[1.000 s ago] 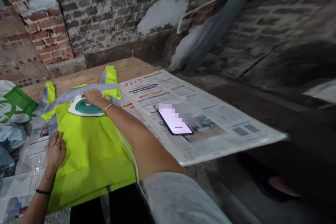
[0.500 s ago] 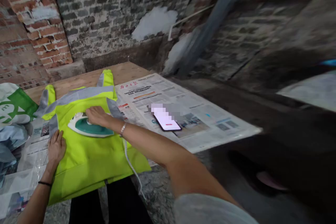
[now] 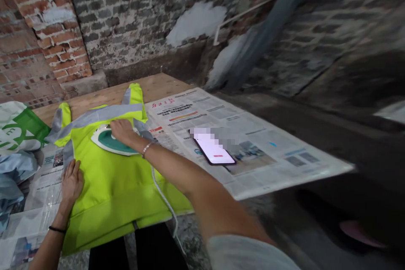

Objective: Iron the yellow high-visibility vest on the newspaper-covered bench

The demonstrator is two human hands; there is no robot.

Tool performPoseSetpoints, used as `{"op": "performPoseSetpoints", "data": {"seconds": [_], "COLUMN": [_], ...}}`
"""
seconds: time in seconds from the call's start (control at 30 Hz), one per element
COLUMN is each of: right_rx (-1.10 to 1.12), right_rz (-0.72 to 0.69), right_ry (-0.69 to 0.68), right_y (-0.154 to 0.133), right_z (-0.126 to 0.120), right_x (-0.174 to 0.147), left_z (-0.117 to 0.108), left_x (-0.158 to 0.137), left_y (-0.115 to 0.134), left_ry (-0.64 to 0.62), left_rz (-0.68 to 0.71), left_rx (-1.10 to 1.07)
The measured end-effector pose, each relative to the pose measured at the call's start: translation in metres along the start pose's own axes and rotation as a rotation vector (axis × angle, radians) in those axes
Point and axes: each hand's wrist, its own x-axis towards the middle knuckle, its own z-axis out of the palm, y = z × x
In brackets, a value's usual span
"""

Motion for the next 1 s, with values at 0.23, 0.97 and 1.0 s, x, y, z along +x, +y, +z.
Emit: {"op": "performPoseSetpoints", "data": {"seconds": [0.23, 0.97, 1.0], "right_rx": [0.024, -0.032, -0.027], "right_rz": [0.087, -0.277, -0.253], "right_ry": [0.0, -0.126, -0.111], "right_y": [-0.011, -0.008, -0.009], "right_z": [-0.004, -0.001, 0.001], "right_x": [0.06, -0.085, -0.076], "left_z": [0.0, 0.001, 0.002], "left_x": [0.001, 0.004, 0.004], "left_y": [0.0, -0.001, -0.001], "left_ry": [-0.006, 0.015, 0.018], "left_rz": [-0.002, -0.025, -0.024], "left_rx": [0.009, -0.043, -0.044]}}
